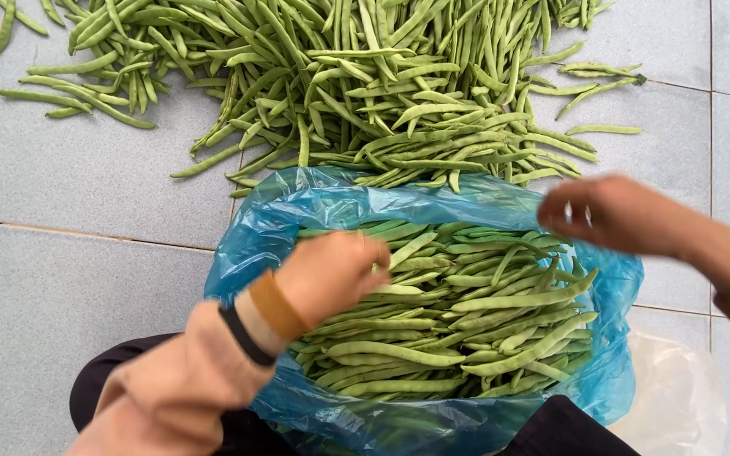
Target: Sorting green beans from a pile on the floor and placing them into a plastic bag.
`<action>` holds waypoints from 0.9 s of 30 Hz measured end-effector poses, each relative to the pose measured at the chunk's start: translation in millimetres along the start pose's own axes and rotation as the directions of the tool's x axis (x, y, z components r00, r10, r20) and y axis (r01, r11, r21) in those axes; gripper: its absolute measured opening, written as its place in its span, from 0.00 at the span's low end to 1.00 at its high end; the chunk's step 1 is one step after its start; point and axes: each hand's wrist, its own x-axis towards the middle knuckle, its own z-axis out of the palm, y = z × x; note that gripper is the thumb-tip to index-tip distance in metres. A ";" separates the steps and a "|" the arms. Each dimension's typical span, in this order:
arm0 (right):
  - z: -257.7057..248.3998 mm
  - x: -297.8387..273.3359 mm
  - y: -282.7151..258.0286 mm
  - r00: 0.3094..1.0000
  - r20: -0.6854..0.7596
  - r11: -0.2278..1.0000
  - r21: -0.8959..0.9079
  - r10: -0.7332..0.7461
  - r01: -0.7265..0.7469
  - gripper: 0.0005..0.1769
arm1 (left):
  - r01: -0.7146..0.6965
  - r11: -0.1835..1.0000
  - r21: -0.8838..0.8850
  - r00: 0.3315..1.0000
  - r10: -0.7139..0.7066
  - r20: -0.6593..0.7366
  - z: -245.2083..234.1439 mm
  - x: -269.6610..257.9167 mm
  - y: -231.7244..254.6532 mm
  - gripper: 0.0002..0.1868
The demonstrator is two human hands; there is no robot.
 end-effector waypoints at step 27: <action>-9.3 164.2 -43.3 0.732 -0.619 0.953 -0.108 -0.286 0.282 0.03 | -0.138 0.903 0.408 0.564 0.410 -0.717 -59.7 144.9 -39.4 0.19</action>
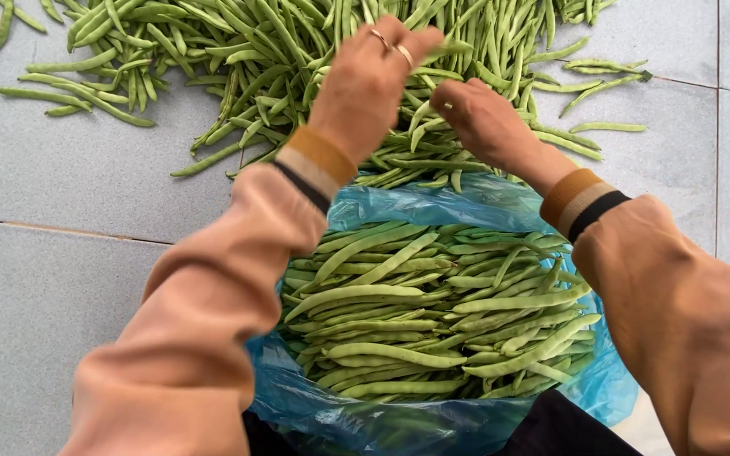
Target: Sorting green beans from a pile on the floor and placing them into a plastic bag.
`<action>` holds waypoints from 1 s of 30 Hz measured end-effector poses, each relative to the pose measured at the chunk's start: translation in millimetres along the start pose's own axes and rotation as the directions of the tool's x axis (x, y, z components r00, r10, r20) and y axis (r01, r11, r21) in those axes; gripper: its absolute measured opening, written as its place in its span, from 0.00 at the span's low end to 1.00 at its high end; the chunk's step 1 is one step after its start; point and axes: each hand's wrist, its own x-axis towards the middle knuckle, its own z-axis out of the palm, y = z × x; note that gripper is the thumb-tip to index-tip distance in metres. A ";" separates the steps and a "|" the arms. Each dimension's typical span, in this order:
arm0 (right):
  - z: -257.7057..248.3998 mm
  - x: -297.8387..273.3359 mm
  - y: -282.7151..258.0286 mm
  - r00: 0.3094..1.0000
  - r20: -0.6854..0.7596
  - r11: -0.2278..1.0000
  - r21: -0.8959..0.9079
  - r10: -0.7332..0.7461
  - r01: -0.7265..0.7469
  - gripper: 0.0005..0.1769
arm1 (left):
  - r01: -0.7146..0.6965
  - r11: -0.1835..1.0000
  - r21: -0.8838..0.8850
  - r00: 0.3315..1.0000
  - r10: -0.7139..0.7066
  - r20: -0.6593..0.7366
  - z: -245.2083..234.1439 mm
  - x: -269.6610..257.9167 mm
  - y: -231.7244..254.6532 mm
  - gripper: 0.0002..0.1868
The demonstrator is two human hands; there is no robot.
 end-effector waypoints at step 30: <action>-63.0 -160.5 -122.0 0.893 0.449 1.000 -0.005 0.000 0.002 0.04 | 0.180 0.941 -0.285 0.936 -0.075 0.345 -31.8 -148.7 124.7 0.05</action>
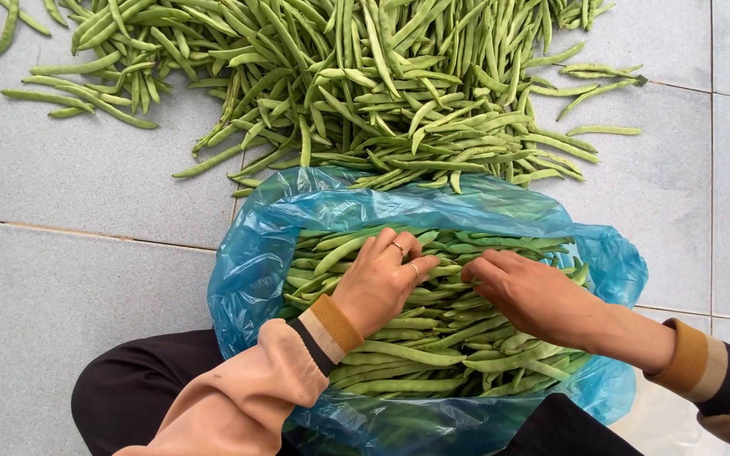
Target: Sorting green beans from a pile on the floor and placing them into a plastic bag.
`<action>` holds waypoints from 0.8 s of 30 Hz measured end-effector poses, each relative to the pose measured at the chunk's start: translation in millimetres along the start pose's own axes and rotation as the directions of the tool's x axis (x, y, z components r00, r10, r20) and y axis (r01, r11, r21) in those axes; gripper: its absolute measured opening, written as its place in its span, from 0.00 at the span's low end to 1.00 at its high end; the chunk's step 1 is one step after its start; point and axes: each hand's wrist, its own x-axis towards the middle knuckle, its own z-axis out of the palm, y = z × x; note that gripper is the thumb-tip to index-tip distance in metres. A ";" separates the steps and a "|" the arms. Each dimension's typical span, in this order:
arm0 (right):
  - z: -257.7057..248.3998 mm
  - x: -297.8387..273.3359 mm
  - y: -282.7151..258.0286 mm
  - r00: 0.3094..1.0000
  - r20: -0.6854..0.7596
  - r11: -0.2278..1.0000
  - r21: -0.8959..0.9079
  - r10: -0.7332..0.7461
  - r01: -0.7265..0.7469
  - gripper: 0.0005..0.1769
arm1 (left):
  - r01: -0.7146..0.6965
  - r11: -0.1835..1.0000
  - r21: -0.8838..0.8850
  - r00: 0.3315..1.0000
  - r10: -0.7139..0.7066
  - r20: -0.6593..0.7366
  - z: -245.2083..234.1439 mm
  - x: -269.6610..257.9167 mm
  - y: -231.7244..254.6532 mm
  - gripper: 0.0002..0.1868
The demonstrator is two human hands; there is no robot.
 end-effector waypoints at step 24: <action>6.9 154.2 152.3 0.924 -0.382 0.996 -0.079 0.011 -0.044 0.17 | 0.457 0.883 -0.111 0.874 -0.469 -0.132 52.0 159.6 -117.5 0.09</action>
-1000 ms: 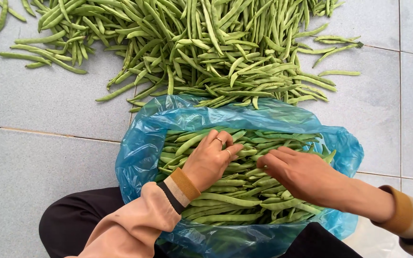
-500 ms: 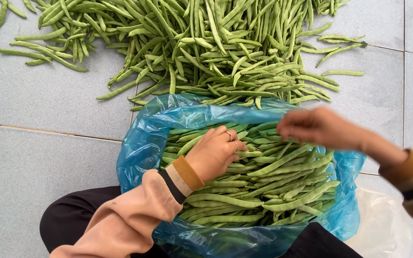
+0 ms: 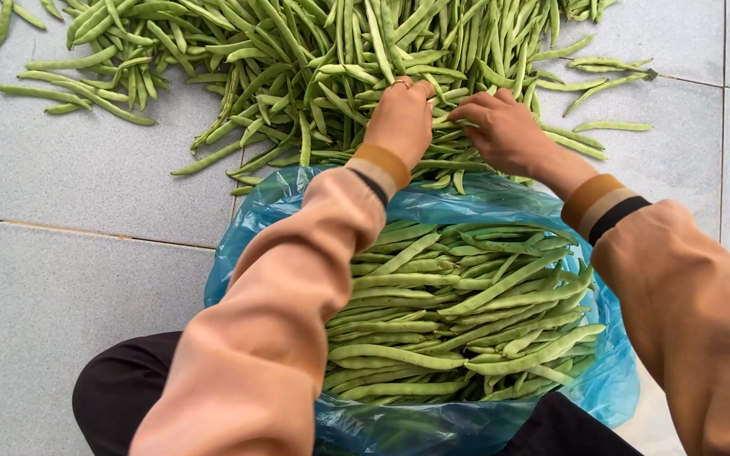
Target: Sorting green beans from a pile on the floor and placing them into a plastic bag.
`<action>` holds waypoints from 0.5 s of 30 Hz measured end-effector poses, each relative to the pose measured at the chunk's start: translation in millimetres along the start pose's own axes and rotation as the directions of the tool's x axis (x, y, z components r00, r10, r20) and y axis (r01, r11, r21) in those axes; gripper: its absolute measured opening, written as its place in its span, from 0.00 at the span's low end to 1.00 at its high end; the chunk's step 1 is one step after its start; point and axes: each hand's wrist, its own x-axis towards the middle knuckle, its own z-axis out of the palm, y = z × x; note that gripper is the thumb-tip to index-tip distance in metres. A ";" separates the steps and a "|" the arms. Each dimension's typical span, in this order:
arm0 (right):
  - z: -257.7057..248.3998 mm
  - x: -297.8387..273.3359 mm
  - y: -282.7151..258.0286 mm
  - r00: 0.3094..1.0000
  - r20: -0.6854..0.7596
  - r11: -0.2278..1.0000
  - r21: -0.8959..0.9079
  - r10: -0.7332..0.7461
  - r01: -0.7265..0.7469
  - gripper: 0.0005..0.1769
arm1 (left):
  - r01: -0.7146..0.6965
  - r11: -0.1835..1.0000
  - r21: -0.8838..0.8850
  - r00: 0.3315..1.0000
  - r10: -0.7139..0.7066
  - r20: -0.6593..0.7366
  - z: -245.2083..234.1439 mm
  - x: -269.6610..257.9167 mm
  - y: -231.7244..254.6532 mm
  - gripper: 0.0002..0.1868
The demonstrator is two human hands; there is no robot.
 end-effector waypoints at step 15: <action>-63.2 -20.5 -52.2 0.958 -0.286 0.977 0.211 0.026 0.036 0.09 | 0.314 0.938 0.151 0.880 -0.347 0.326 -56.1 -2.8 27.5 0.10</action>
